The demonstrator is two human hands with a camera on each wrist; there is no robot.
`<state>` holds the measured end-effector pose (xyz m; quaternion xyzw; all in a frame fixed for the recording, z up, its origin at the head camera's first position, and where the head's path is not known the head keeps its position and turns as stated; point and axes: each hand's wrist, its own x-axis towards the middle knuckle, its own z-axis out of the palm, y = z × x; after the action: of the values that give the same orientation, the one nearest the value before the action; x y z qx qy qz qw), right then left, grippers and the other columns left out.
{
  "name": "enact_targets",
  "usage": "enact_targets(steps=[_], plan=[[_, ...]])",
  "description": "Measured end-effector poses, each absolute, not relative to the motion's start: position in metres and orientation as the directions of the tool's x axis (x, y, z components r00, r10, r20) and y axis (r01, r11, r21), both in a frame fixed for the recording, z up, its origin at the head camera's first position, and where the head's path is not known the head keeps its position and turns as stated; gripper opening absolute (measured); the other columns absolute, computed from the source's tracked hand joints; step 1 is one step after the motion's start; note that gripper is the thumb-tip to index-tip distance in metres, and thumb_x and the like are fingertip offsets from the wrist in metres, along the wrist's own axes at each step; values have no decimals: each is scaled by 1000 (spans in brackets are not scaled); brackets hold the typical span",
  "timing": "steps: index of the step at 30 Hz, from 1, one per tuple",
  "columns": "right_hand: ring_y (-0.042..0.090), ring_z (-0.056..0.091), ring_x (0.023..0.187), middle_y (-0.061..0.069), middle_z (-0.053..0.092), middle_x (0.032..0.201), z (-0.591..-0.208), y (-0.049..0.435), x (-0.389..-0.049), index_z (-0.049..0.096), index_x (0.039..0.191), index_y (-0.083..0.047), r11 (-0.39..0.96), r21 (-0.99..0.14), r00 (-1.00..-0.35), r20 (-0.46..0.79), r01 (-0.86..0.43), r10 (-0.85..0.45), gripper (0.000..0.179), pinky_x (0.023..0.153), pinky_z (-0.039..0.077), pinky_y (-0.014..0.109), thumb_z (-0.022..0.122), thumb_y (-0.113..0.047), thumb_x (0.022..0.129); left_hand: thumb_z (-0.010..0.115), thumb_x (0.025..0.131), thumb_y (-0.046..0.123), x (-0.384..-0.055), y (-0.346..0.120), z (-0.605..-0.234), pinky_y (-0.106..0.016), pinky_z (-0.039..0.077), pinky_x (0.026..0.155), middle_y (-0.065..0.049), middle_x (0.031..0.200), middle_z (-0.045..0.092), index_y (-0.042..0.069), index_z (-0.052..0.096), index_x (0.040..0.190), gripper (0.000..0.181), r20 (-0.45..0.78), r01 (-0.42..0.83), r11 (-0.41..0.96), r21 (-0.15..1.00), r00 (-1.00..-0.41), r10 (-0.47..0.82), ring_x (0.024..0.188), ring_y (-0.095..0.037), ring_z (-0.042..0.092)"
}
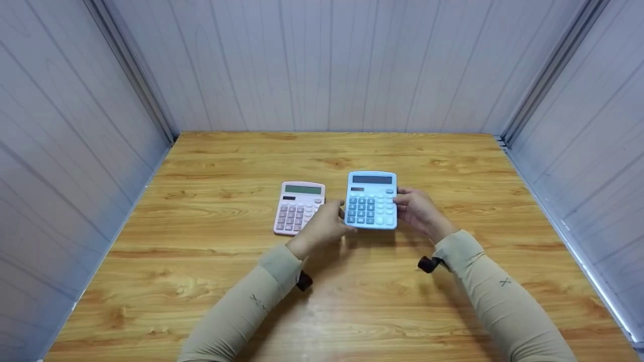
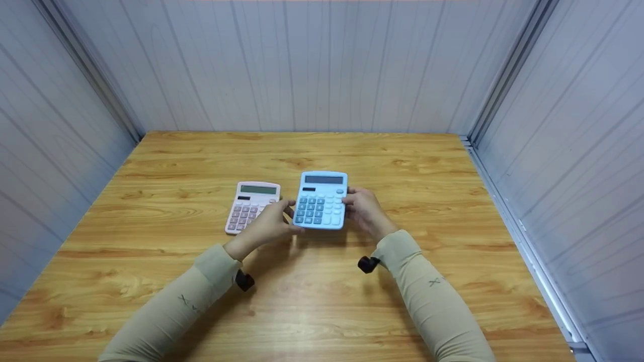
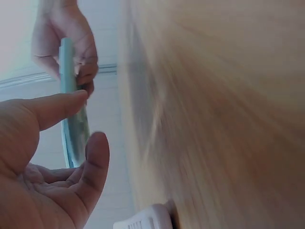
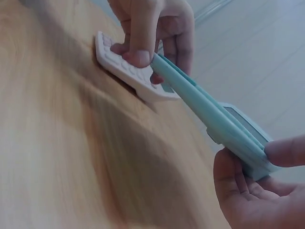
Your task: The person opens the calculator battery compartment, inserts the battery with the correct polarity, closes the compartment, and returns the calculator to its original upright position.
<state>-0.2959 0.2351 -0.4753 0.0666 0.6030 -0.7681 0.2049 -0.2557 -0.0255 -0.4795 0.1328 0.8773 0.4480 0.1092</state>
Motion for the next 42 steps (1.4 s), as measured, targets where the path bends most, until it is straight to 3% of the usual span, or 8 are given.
enact_targets(steps=[6,9,17,24,32,42], plan=[[14,72,92,3,72,102,-483,233,-301,22,167,10,-143,-901,-899,-373,410,-228,63,84,63,26,41,5,107,86,87,4,-256,-24,-483,-31,59,79,-18,112,76,-12,52,148,72,-121,78,534,842,-936,329,92,-19,69],[13,72,91,2,72,101,-486,230,-303,25,165,13,-97,-912,-901,-368,398,-230,60,83,63,25,41,5,107,86,86,4,-256,-24,-485,-30,59,78,-18,112,78,-12,52,147,71,-139,67,549,833,-935,325,89,-18,69],[10,68,93,1,72,104,-490,222,-307,43,157,13,118,-928,-904,-372,354,-210,51,80,60,22,39,4,107,90,82,8,-257,-24,-491,-43,55,110,-19,129,72,-11,55,145,75,-150,62,614,787,-946,288,110,-23,64],[10,61,79,0,70,93,-490,220,-311,54,152,7,280,-898,-902,-396,341,-172,48,64,49,22,44,1,106,90,77,3,-259,-21,-493,-35,52,84,-8,107,66,0,66,121,51,-143,89,656,749,-946,291,93,-22,57],[13,56,74,3,65,92,-493,218,-316,62,139,7,416,-852,-904,-405,318,-139,39,64,51,24,49,0,102,89,76,1,-263,-21,-499,-37,56,87,-7,108,69,0,69,123,52,-129,125,678,724,-942,311,92,-22,57],[13,62,74,4,66,92,-499,220,-318,63,133,8,379,-870,-907,-394,316,-148,35,63,57,25,54,2,100,92,69,7,-283,-22,-525,-33,50,69,-1,91,62,3,69,103,41,-104,176,713,678,-938,330,81,-20,55]])
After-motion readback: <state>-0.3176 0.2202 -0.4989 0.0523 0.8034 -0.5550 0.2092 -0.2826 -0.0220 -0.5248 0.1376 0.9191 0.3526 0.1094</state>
